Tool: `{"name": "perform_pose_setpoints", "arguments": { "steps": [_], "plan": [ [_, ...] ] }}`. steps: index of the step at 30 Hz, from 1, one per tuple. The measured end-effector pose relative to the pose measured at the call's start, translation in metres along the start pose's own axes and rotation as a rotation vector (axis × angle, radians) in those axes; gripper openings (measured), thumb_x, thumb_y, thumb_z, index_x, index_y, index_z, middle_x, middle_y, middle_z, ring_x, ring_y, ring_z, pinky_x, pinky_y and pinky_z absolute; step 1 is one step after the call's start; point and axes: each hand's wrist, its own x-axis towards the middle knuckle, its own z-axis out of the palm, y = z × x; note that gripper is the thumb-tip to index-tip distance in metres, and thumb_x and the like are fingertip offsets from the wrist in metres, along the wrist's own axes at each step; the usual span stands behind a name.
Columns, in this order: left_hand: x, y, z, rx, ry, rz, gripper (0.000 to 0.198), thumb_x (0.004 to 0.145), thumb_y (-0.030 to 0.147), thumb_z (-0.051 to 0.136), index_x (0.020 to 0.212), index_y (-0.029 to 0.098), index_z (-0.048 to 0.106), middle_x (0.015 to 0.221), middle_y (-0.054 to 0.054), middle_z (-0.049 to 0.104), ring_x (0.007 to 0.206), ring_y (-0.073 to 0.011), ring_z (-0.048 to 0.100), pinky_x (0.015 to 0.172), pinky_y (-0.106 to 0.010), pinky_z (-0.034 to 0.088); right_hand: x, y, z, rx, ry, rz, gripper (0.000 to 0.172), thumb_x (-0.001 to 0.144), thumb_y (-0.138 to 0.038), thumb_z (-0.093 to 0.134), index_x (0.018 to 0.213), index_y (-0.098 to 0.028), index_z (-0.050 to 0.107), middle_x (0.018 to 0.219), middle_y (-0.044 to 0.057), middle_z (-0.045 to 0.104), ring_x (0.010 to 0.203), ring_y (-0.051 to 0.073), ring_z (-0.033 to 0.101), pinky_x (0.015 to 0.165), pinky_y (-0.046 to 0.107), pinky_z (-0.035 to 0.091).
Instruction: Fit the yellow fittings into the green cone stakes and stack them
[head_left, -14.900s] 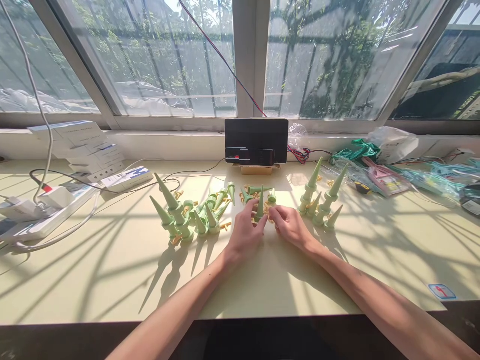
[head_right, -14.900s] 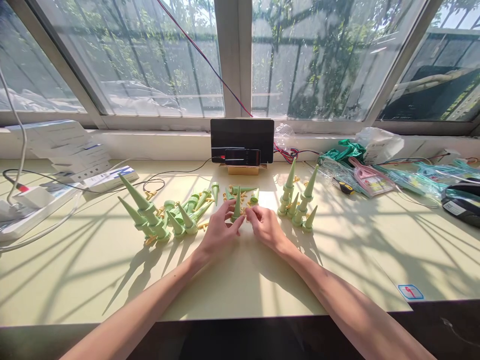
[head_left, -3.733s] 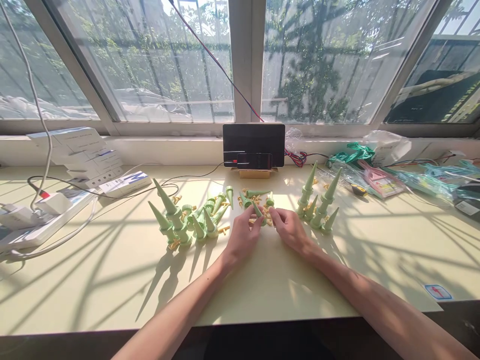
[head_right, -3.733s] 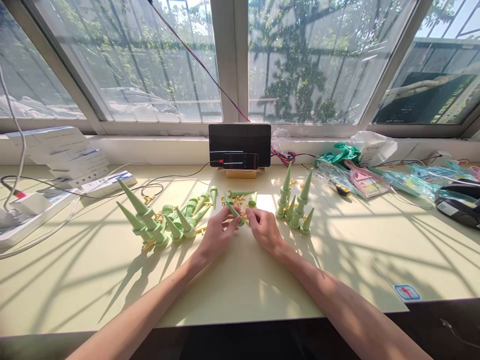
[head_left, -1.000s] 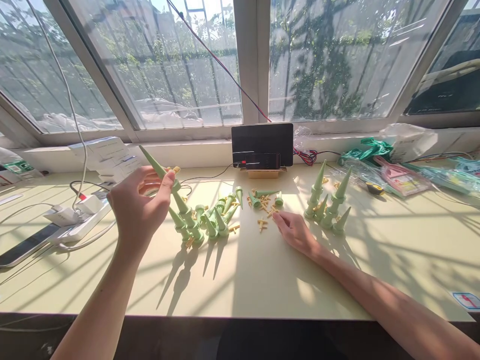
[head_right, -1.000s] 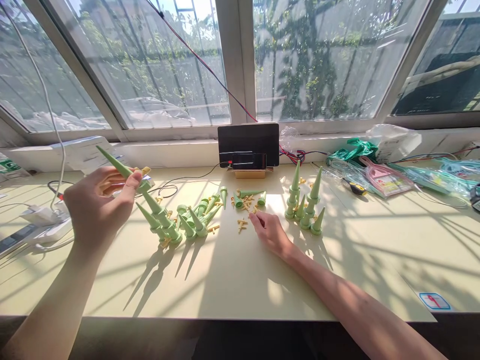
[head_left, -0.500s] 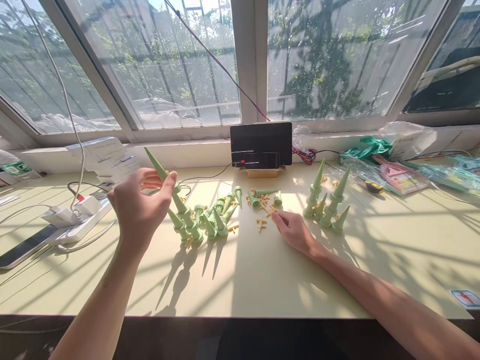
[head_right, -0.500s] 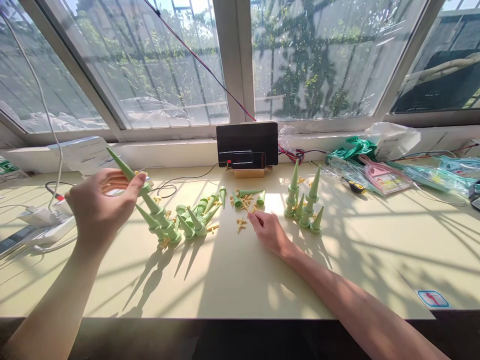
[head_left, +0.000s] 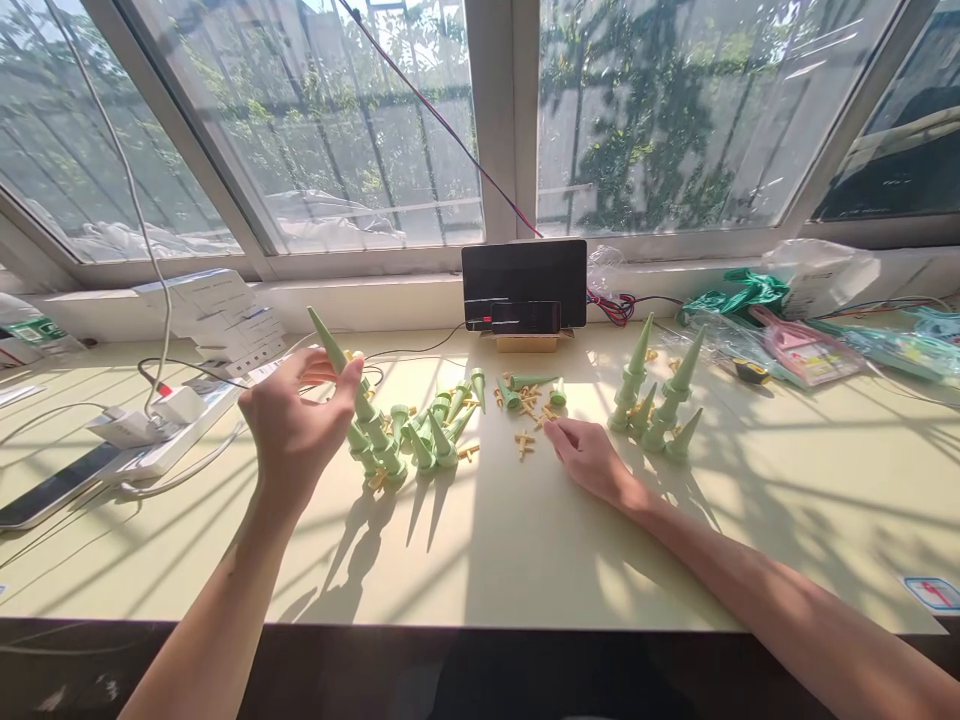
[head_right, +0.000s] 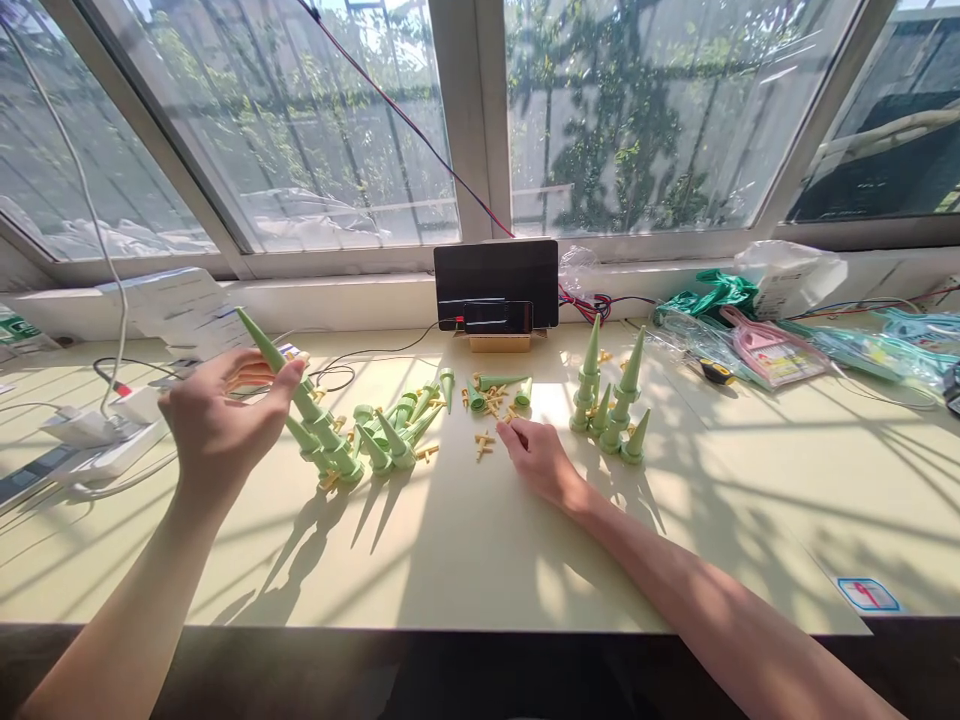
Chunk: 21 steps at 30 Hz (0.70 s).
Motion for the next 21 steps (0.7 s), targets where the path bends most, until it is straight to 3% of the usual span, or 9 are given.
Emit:
{"name": "perform_pose_setpoints", "arguments": {
  "steps": [5, 13, 15, 19, 21],
  "plan": [
    [-0.001, -0.001, 0.001, -0.046, 0.018, -0.016, 0.017, 0.077, 0.037, 0.070, 0.081, 0.021, 0.069, 0.073, 0.003, 0.072, 0.065, -0.0151, 0.066, 0.066, -0.026, 0.048, 0.000, -0.001, -0.001, 0.000, -0.005, 0.003, 0.046, 0.098, -0.044, 0.039, 0.059, -0.022, 0.032, 0.052, -0.005, 0.032, 0.052, 0.011, 0.031, 0.053, 0.028, 0.025],
    [-0.001, -0.015, 0.008, -0.152, 0.094, 0.026, 0.030, 0.071, 0.038, 0.076, 0.090, 0.016, 0.068, 0.081, -0.003, 0.072, 0.071, -0.0185, 0.067, 0.070, -0.033, 0.055, -0.001, 0.002, -0.001, -0.002, -0.001, 0.010, 0.046, 0.098, -0.044, 0.041, 0.058, -0.021, 0.033, 0.051, -0.005, 0.035, 0.051, 0.011, 0.032, 0.053, 0.028, 0.024],
    [0.000, -0.017, 0.005, -0.179, 0.178, 0.095, 0.030, 0.072, 0.037, 0.075, 0.092, 0.015, 0.067, 0.081, -0.004, 0.070, 0.071, -0.0179, 0.065, 0.070, -0.034, 0.055, -0.001, 0.002, -0.002, -0.013, 0.000, 0.007, 0.047, 0.098, -0.043, 0.041, 0.057, -0.021, 0.033, 0.050, -0.005, 0.034, 0.050, 0.011, 0.032, 0.053, 0.028, 0.024],
    [-0.003, -0.006, -0.001, -0.173, 0.491, 0.229, 0.020, 0.076, 0.033, 0.070, 0.081, 0.016, 0.061, 0.073, -0.001, 0.057, 0.069, -0.0158, 0.055, 0.070, -0.034, 0.050, -0.001, 0.001, -0.003, -0.032, -0.005, 0.001, 0.047, 0.098, -0.042, 0.040, 0.057, -0.021, 0.033, 0.050, -0.005, 0.034, 0.050, 0.011, 0.031, 0.053, 0.028, 0.024],
    [-0.011, 0.009, 0.000, -0.260, 0.507, 0.370, 0.014, 0.077, 0.025, 0.067, 0.075, 0.018, 0.056, 0.066, 0.002, 0.052, 0.064, -0.0138, 0.053, 0.062, -0.029, 0.047, -0.001, 0.000, -0.003, -0.038, -0.009, 0.000, 0.047, 0.098, -0.042, 0.040, 0.057, -0.021, 0.032, 0.050, -0.005, 0.034, 0.050, 0.011, 0.032, 0.053, 0.029, 0.024]
  ]
}}
